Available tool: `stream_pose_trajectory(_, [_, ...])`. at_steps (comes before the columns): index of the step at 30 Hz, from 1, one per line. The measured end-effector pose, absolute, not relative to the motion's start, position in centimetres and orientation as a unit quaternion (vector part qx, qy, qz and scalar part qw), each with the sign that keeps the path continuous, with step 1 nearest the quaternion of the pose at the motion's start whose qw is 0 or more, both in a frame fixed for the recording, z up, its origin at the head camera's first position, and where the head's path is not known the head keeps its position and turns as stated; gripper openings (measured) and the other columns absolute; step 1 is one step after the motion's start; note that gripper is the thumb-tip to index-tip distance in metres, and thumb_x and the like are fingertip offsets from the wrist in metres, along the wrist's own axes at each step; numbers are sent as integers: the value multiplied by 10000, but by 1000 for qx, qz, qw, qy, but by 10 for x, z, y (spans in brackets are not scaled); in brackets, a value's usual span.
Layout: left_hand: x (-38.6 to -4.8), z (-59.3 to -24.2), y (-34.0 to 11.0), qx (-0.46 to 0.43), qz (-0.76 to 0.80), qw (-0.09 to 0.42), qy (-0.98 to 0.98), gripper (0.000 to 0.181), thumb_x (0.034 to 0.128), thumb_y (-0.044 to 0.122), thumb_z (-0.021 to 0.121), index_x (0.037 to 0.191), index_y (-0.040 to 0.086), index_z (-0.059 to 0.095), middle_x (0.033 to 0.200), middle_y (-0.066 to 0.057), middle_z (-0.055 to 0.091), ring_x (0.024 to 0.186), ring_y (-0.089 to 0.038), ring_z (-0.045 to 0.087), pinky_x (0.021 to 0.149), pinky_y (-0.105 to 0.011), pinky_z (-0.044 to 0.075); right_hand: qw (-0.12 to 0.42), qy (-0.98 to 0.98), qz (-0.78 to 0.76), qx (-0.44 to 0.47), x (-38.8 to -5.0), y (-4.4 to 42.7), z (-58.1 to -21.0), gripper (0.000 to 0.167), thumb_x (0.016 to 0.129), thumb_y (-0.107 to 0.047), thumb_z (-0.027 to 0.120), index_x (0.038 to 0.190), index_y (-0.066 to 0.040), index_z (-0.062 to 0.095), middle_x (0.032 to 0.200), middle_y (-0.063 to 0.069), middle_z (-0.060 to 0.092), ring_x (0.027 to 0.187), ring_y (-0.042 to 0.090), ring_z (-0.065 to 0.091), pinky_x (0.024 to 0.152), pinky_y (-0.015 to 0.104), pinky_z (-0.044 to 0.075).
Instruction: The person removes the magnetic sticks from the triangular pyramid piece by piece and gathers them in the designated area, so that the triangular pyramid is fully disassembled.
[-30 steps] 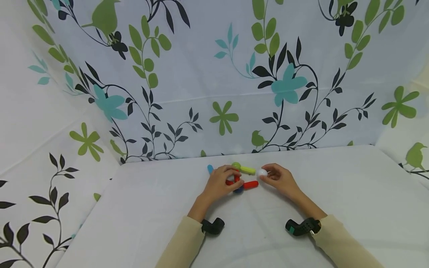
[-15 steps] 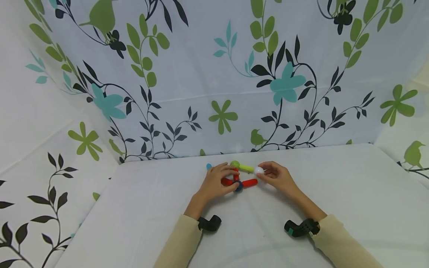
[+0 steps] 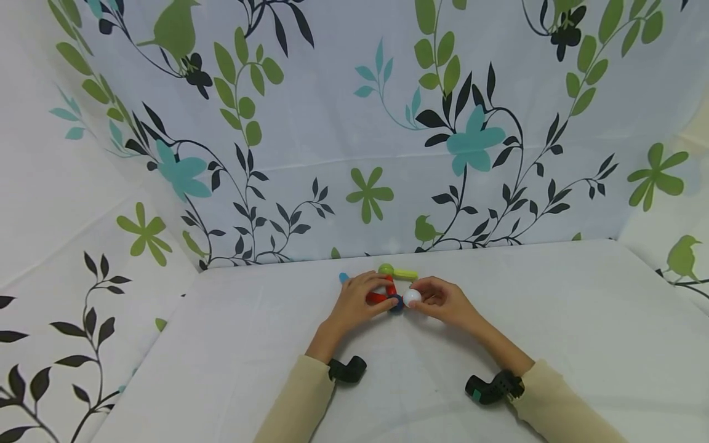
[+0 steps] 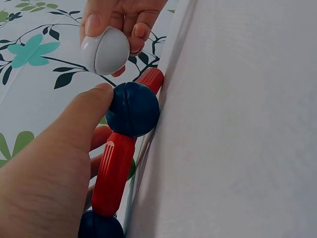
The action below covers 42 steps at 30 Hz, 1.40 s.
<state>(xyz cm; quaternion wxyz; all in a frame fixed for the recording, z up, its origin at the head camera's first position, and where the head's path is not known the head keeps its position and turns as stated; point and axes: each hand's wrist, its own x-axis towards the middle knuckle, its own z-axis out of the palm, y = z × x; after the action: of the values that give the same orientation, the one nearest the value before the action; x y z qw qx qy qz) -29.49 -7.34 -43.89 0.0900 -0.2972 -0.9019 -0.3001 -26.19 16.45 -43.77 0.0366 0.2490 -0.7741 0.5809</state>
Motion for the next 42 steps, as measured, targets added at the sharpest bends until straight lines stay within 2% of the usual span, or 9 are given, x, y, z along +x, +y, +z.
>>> stream_pose_trajectory(5, [-296,-440,-73,-306,-299,101,-898,395,875,396,719,1201,177,678,1296,-38,600,1293,-228,479,1073,-522,301,-2,-767,567,302,-256,158,-435,293,855,-28,728,1120,44,627,988,158,641,832,116,599,715,232,538])
stream_pose_trajectory(12, [-294,-439,-74,-313,-296,116,-895,379,873,383,725,1187,176,682,1262,-37,609,1260,-223,504,1049,-527,326,-36,-774,521,359,-249,153,-432,301,868,-95,735,1131,5,629,1016,121,621,844,135,592,755,253,547])
stream_pose_trajectory(22, [-293,-439,-73,-310,-299,111,-896,368,874,386,723,1182,188,689,1272,-42,601,1270,-225,488,1053,-524,316,-62,-785,501,358,-247,147,-436,300,866,-128,741,1120,-15,628,959,84,634,825,170,598,747,233,543])
stream_pose_trajectory(25, [-293,-438,-73,-313,-302,111,-894,355,873,379,726,1172,191,695,1250,-35,601,1252,-217,494,1055,-523,313,-62,-789,496,356,-247,145,-439,295,863,-133,745,1114,-26,633,911,67,638,787,149,597,708,232,537])
stream_pose_trajectory(28, [-294,-439,-73,-321,-305,116,-889,319,877,369,726,1140,191,703,1163,-9,606,1182,-194,522,1033,-521,328,-57,-793,493,354,-247,144,-442,291,862,-132,747,1113,-32,635,876,57,638,769,126,596,686,230,530])
stream_pose_trajectory(32, [-295,-440,-73,-332,-306,120,-884,284,879,356,727,1105,185,712,1060,10,599,1101,-172,541,999,-515,347,-47,-791,495,356,-247,143,-445,302,865,-125,743,1126,-22,630,913,68,647,781,117,598,697,228,529])
stream_pose_trajectory(42, [-294,-439,-73,-339,-307,127,-880,259,884,336,724,1092,182,715,1021,4,596,1069,-170,552,977,-526,356,-44,-789,498,357,-245,140,-446,319,873,-136,737,1145,-13,623,987,90,655,786,121,584,683,221,498])
